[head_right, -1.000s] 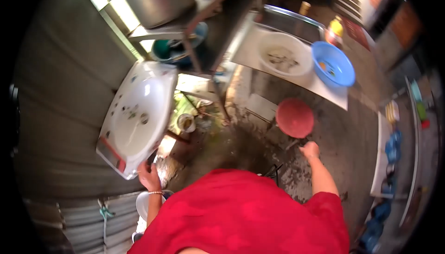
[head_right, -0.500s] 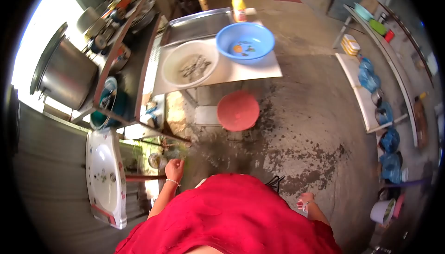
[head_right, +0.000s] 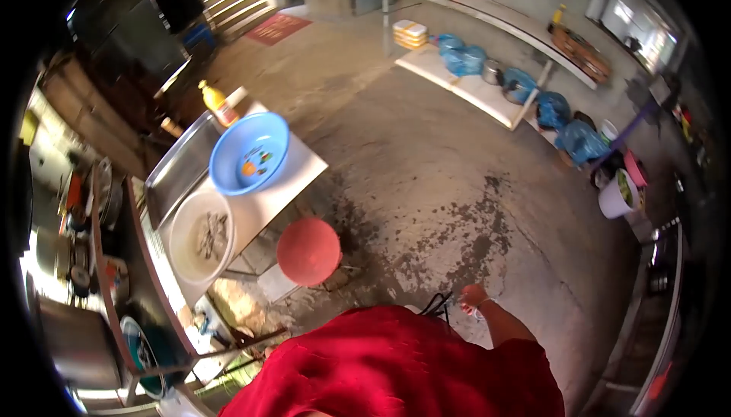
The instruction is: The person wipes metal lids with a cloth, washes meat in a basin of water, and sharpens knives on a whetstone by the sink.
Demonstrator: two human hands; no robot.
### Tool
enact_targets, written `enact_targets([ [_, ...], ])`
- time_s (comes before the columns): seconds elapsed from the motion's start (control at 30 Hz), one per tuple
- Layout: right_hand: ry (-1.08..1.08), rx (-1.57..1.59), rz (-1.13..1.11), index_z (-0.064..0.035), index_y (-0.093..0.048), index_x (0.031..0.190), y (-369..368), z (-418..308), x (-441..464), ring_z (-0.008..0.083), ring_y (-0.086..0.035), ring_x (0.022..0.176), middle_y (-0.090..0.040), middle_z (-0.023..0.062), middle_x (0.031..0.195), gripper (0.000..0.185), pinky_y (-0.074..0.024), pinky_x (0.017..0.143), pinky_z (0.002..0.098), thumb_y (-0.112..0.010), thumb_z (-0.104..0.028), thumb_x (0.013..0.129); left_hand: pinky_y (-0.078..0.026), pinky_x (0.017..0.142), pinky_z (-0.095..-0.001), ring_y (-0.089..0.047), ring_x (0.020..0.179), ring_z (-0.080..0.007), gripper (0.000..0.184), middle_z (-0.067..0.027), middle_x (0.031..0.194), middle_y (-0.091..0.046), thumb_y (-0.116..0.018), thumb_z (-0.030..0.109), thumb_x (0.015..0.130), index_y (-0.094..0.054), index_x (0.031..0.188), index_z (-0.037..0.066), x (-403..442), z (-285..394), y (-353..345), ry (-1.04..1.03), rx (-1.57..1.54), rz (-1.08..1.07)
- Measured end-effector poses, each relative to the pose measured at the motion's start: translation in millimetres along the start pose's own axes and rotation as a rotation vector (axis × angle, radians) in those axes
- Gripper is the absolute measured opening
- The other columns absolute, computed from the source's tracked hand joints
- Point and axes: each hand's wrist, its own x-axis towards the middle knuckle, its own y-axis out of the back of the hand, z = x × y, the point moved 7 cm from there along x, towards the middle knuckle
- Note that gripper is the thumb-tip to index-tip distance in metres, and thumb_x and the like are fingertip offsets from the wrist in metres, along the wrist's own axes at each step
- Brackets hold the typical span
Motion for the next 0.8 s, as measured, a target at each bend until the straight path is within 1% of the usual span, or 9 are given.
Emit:
enact_targets([
  [0.03,-0.007,-0.010,0.022,0.0005,-0.058,0.101,3.3,7.2,-7.4,0.0238,-0.059,0.051,-0.059,0.0151,0.064,0.028,-0.0477,0.041,0.0370,-0.062,0.001,0.073,-0.054,0.052,-0.0360,-0.064,0.058,-0.0244,0.017,-0.0118,0.070,-0.064,-0.066,0.008,0.067,-0.064,0.079,-0.004,7.2,-7.9,-7.1,0.251,-0.427,-0.015],
  [0.13,-0.012,-0.078,0.055,-0.0008,-0.061,0.097,12.1,39.3,-5.0,0.0250,-0.057,0.045,-0.058,0.0152,0.060,0.024,-0.0459,0.039,0.0388,-0.059,0.001,0.073,-0.055,0.050,-0.0335,-0.064,0.060,-0.0236,0.023,-0.0122,0.073,-0.063,-0.064,0.000,0.065,-0.061,0.087,-0.008,45.5,14.7,-16.2,0.169,-0.681,-0.053],
  [0.23,0.080,-0.282,0.133,0.0007,-0.063,0.088,23.4,52.0,-8.8,0.0212,-0.056,0.044,-0.060,0.0141,0.062,0.016,-0.0480,0.041,0.0367,-0.058,-0.005,0.074,-0.054,0.049,-0.0342,-0.065,0.059,-0.0257,0.028,-0.0159,0.074,-0.064,-0.064,-0.002,0.063,-0.062,0.090,-0.008,19.1,131.5,20.2,-0.058,-0.327,-0.088],
  [0.3,-0.010,-0.120,0.144,0.0013,-0.063,0.082,30.3,57.4,-17.7,0.0219,-0.057,0.045,-0.060,0.0135,0.062,0.012,-0.0488,0.043,0.0375,-0.058,-0.007,0.075,-0.053,0.048,-0.0345,-0.064,0.058,-0.0262,0.027,-0.0147,0.073,-0.064,-0.064,-0.002,0.063,-0.062,0.090,-0.007,-6.5,214.7,45.1,-0.200,-0.008,-0.061],
  [0.37,-0.066,0.013,0.145,0.0022,-0.062,0.078,38.7,57.9,-14.3,0.0225,-0.058,0.046,-0.060,0.0131,0.062,0.011,-0.0493,0.042,0.0374,-0.058,-0.007,0.075,-0.053,0.048,-0.0341,-0.064,0.057,-0.0247,0.028,-0.0138,0.070,-0.064,-0.064,0.000,0.063,-0.063,0.090,-0.007,11.5,229.9,30.0,-0.132,-0.281,-0.135],
  [0.53,-0.098,0.131,0.193,0.0036,-0.061,0.075,85.0,65.6,12.2,0.0247,-0.061,0.048,-0.059,0.0141,0.061,0.015,-0.0497,0.039,0.0369,-0.060,-0.011,0.076,-0.051,0.045,-0.0335,-0.062,0.053,-0.0203,0.015,-0.0123,0.061,-0.061,-0.063,0.004,0.068,-0.062,0.079,-0.005,-12.4,333.7,17.1,-0.261,-0.256,-0.078],
  [0.67,-0.122,0.124,0.205,0.0042,-0.058,0.076,144.5,56.7,34.4,0.0266,-0.061,0.049,-0.059,0.0154,0.062,0.021,-0.0496,0.038,0.0374,-0.061,-0.016,0.080,-0.048,0.043,-0.0333,-0.059,0.047,-0.0184,0.019,-0.0101,0.057,-0.060,-0.058,0.014,0.074,-0.061,0.066,-0.003,0.8,375.2,-24.9,-0.214,-0.044,-0.110],
  [0.73,-0.125,0.137,0.220,0.0044,-0.057,0.075,177.1,44.3,38.0,0.0263,-0.060,0.048,-0.058,0.0153,0.061,0.021,-0.0495,0.038,0.0373,-0.059,-0.016,0.080,-0.048,0.043,-0.0333,-0.059,0.046,-0.0190,0.021,-0.0090,0.057,-0.060,-0.057,0.017,0.075,-0.061,0.066,-0.002,55.1,350.3,-70.2,-0.060,-0.122,-0.150],
  [0.8,-0.113,0.148,0.246,0.0045,-0.057,0.075,210.2,31.1,44.8,0.0261,-0.060,0.048,-0.058,0.0153,0.061,0.021,-0.0495,0.039,0.0372,-0.058,-0.015,0.081,-0.049,0.046,-0.0346,-0.060,0.047,-0.0207,0.022,-0.0101,0.059,-0.062,-0.057,0.019,0.074,-0.062,0.067,-0.001,89.3,342.6,-102.3,-0.106,-0.063,-0.163],
])
